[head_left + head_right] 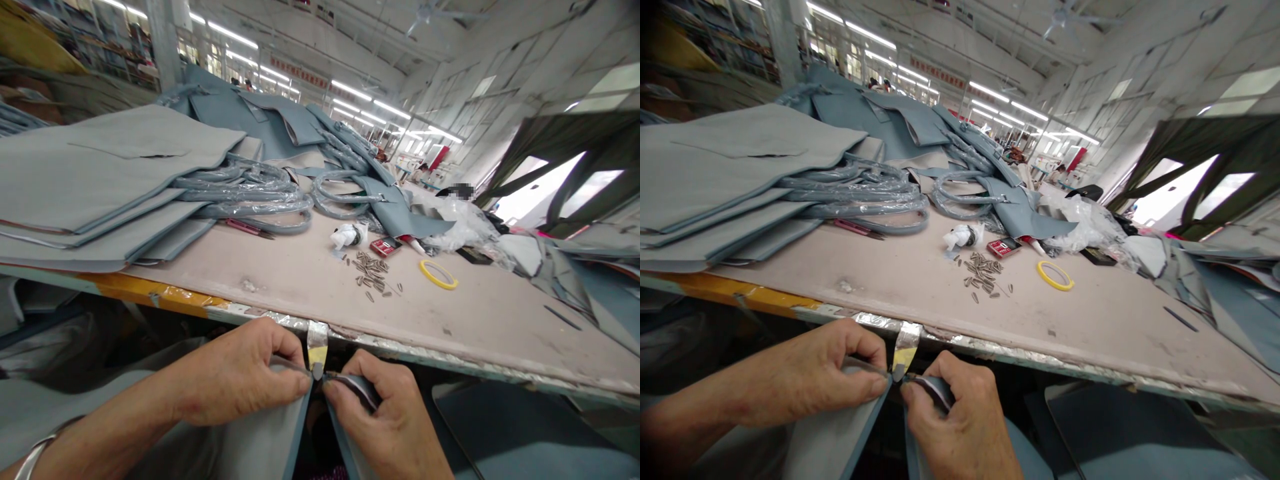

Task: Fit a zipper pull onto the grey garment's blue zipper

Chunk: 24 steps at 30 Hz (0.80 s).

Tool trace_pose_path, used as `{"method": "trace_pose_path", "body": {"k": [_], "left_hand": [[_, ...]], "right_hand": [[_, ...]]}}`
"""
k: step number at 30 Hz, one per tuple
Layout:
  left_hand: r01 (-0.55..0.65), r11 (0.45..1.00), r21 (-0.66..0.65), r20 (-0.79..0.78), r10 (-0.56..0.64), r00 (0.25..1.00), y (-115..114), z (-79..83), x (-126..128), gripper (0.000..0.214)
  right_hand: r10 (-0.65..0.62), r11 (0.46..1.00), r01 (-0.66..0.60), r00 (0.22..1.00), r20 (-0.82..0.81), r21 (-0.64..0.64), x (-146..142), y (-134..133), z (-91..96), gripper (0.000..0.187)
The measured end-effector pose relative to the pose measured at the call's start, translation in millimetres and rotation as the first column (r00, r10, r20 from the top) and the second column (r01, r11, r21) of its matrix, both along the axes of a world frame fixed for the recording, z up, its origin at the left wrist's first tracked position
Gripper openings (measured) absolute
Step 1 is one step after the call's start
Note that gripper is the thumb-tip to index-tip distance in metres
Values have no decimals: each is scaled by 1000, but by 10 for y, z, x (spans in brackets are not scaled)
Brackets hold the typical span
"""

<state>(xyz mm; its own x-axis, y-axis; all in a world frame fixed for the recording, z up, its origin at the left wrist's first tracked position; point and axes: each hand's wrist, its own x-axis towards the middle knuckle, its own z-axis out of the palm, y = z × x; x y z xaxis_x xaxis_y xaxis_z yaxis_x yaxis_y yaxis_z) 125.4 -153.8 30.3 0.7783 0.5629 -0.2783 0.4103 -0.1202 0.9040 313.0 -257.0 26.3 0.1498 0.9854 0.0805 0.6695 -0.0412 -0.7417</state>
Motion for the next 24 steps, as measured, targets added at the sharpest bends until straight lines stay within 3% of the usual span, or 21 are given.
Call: {"method": "trace_pose_path", "body": {"k": [4, 8, 16, 24], "left_hand": [[-15, 1000, 0, -14, 15, 1000, 9, -12, 0, 24], [-26, 999, 18, -42, 27, 999, 39, -32, 11, 25], [5, 1000, 20, 39, -6, 999, 78, -41, 28, 26], [-4, 1000, 4, 43, 3, 999, 64, -15, 41, 23]], "right_hand": [[-4, 1000, 4, 1000, -25, -29, -43, -3, 38, 22], [13, 1000, -13, 1000, -23, 20, -46, 16, 24, 23], [131, 991, -129, 987, -93, 22, 87, 74, -76, 30], [148, 989, -142, 970, -194, 46, 77, 78, -68, 33]]}}
